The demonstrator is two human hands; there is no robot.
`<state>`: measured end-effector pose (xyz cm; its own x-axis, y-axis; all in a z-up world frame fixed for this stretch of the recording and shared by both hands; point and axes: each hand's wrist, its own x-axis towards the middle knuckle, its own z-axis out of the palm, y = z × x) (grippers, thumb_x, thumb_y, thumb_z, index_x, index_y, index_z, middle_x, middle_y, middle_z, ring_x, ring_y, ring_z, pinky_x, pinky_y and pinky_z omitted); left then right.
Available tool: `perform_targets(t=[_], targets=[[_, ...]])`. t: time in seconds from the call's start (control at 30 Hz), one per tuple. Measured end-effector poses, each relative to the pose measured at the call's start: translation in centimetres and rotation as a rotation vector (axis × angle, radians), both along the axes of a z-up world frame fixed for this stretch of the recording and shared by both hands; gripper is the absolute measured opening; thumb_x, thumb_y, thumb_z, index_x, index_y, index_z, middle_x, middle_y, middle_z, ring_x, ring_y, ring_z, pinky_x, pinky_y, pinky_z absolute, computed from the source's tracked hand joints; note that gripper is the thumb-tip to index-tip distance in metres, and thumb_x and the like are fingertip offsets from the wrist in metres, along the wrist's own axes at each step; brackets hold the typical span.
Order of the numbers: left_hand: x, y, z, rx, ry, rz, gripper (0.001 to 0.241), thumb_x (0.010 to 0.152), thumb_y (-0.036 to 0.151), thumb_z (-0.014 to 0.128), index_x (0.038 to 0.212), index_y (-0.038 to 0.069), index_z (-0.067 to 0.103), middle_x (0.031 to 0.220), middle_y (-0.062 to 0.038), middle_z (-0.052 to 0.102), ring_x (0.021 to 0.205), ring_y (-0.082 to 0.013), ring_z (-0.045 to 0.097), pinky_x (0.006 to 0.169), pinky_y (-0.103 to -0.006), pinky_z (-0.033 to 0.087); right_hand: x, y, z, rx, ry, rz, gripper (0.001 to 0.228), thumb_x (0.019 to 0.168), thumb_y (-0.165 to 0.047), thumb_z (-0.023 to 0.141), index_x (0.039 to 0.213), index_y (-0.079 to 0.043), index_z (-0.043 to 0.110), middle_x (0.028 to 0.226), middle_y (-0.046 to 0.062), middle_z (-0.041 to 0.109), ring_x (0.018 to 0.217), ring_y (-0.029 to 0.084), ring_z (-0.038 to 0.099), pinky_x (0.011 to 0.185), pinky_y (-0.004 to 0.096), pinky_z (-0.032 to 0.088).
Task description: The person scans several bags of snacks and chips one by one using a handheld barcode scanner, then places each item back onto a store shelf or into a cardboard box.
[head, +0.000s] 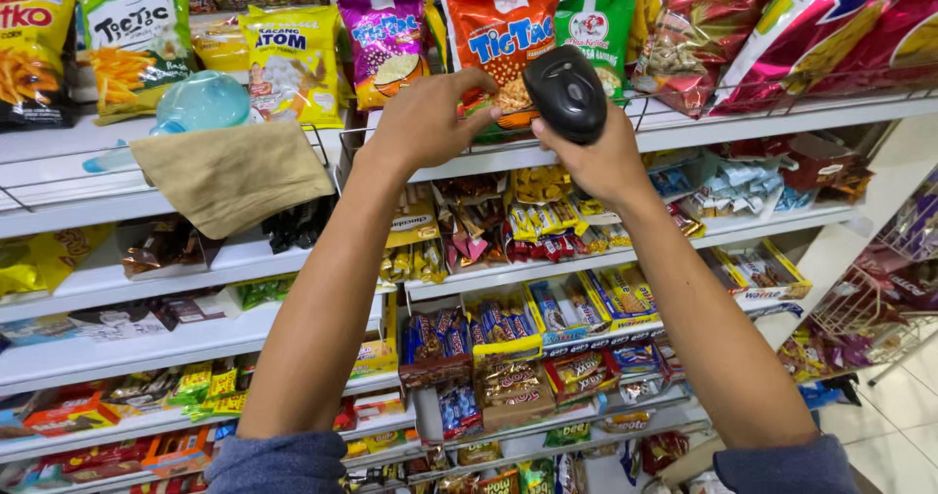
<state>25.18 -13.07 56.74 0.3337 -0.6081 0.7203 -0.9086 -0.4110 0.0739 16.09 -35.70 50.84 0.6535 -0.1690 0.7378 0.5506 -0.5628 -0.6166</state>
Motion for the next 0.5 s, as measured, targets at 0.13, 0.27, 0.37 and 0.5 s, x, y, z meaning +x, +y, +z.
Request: perform_targets(t=[0.13,0.27,0.37,0.5], targets=[[-1.1,0.0,0.5,0.089,0.097,0.219,0.044,0.095,0.058,0.060,0.124,0.026,0.065,0.094,-0.014,0.075,0.094,-0.0392,0.068,0.077,-0.0556,0.051,0.4,0.5,1.3,-0.020,0.047,0.018,0.034,0.087,-0.027,0.083,0.109,-0.005,0.069,0.086,0.003,0.073,0.075,0.012,0.068,0.070,0.030,0.056],[-2.0,0.5,0.2,0.179,0.057,0.309,0.047,0.097,0.063,0.058,0.127,0.027,0.064,0.092,-0.014,0.075,0.093,-0.0364,0.071,0.080,-0.0531,0.053,-0.1,0.3,1.6,-0.501,-0.343,-0.228,0.040,0.085,-0.024,0.091,0.115,-0.005,0.074,0.114,0.020,0.070,0.102,0.033,0.069,0.088,0.041,0.054],[-1.6,0.7,0.2,0.198,0.012,0.263,0.049,0.093,0.062,0.061,0.126,0.026,0.064,0.092,-0.012,0.075,0.091,-0.0348,0.072,0.077,-0.0527,0.053,-0.3,1.0,1.8,-0.327,-0.139,-0.200,0.055,0.081,-0.029,0.089,0.124,-0.004,0.067,0.110,0.018,0.069,0.102,0.034,0.069,0.088,0.042,0.053],[-1.0,0.3,-0.1,0.150,-0.023,0.266,0.050,0.087,0.062,0.066,0.124,0.028,0.065,0.092,-0.011,0.076,0.090,-0.0342,0.072,0.077,-0.0538,0.052,0.0,1.4,2.7,-0.306,-0.111,-0.156,0.044,0.081,-0.027,0.086,0.116,-0.006,0.070,0.107,0.013,0.073,0.097,0.030,0.073,0.087,0.041,0.055]])
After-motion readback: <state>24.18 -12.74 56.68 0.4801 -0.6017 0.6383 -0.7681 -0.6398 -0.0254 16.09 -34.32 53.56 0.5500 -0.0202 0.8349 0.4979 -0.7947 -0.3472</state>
